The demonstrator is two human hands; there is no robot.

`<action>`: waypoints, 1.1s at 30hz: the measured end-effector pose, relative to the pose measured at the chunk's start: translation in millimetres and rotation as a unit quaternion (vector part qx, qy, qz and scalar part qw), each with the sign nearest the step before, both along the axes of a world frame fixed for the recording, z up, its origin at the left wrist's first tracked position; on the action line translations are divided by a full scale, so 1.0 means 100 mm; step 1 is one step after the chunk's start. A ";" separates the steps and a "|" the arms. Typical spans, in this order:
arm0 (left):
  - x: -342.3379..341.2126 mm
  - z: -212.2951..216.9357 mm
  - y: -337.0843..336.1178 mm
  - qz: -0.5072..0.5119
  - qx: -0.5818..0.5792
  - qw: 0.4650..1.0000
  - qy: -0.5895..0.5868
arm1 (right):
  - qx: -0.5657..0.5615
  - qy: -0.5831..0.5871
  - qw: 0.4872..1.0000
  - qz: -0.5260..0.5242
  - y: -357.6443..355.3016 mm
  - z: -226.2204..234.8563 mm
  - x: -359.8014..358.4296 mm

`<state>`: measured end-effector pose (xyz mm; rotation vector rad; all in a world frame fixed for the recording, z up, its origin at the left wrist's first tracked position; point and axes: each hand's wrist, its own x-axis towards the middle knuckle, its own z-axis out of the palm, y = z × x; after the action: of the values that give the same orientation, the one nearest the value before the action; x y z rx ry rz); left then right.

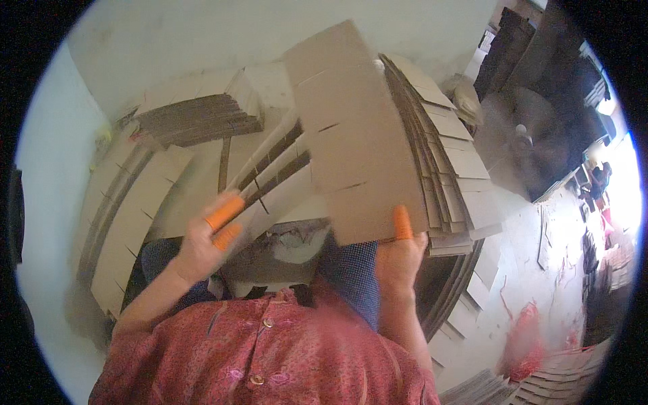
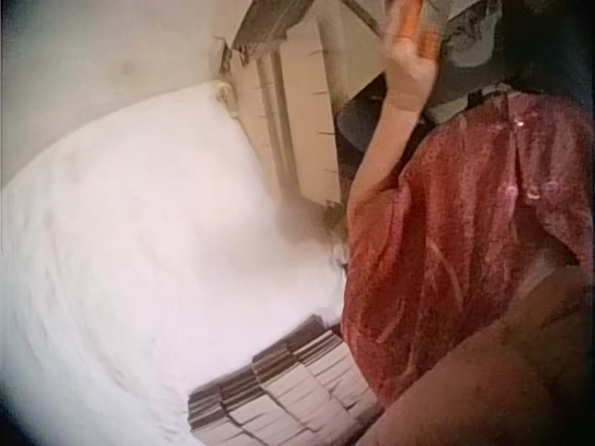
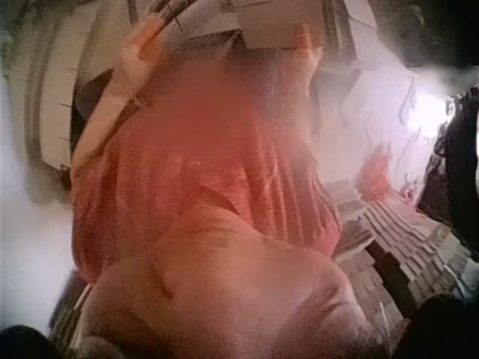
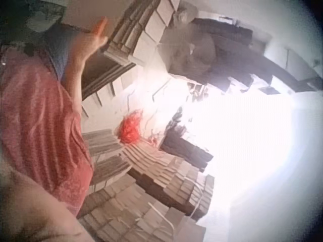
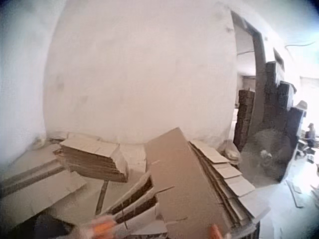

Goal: The person sits on the floor and repeatedly folds pre-cut cardboard sheets into compartmentalized dividers. Each piece is folded along scored lines and then placed into a growing stack beside them.

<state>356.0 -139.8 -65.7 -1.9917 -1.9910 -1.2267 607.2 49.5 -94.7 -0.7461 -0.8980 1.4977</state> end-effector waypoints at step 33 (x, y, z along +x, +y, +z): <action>-1.08 -0.05 -0.66 0.201 -0.260 0.940 -0.092 | 0.352 -0.360 0.862 0.057 0.54 0.35 -0.47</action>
<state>247.6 -205.4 -70.3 -1.5307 -2.8734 -0.8800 560.5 103.2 -59.8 -0.6955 -1.9505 0.8342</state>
